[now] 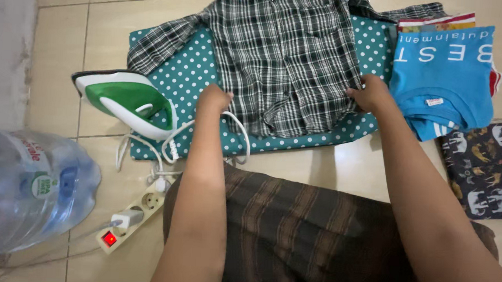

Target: The person irons a blue t-shirt on a polka-dotted mat, smoothing it out and folding it. They then pick up a plaid shirt, lay it on the mat, and begin ironing it.

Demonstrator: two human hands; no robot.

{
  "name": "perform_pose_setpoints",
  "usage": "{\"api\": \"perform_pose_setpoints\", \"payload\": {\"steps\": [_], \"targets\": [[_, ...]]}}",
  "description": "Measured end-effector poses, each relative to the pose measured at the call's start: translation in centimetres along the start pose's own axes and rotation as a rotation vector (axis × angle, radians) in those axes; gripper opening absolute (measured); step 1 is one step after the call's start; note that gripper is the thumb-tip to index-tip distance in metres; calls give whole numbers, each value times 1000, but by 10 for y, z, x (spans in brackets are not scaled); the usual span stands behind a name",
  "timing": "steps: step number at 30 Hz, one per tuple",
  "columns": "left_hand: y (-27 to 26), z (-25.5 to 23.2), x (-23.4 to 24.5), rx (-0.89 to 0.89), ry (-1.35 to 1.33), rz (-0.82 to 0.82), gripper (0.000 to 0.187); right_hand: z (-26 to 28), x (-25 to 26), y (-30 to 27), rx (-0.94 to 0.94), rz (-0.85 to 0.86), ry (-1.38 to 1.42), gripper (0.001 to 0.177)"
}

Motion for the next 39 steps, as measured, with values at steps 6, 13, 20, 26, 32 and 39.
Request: {"api": "perform_pose_setpoints", "payload": {"steps": [6, 13, 20, 26, 32, 39], "targets": [[-76, -19, 30, -65, 150, -367, 34, 185, -2, -95, 741, -88, -254, 66], [-148, -70, -18, -541, 369, -315, 34, 255, -51, -156, 918, 65, -193, 36], [-109, -36, -27, -341, 350, -390, 36, 194, -37, -166, 761, 216, -304, 24], [-138, -33, -23, -366, 396, -213, 61, 187, -24, -169, 657, 163, -177, 12], [-164, -39, -25, -379, 506, -146, 41, 201, -34, -178, 690, 245, -406, 21], [-224, -50, 31, -631, 107, -495, 24, 256, -17, -181, 771, -22, -163, 15]]}}
Point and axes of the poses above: each hand's wrist, its own y-axis towards the middle knuckle, its own x-axis out of the back of the hand, z = x × y, the point moved 9 cm from there along y, towards the middle knuckle, and after that the axes turned 3 degrees about x, right-handed, at the moved point
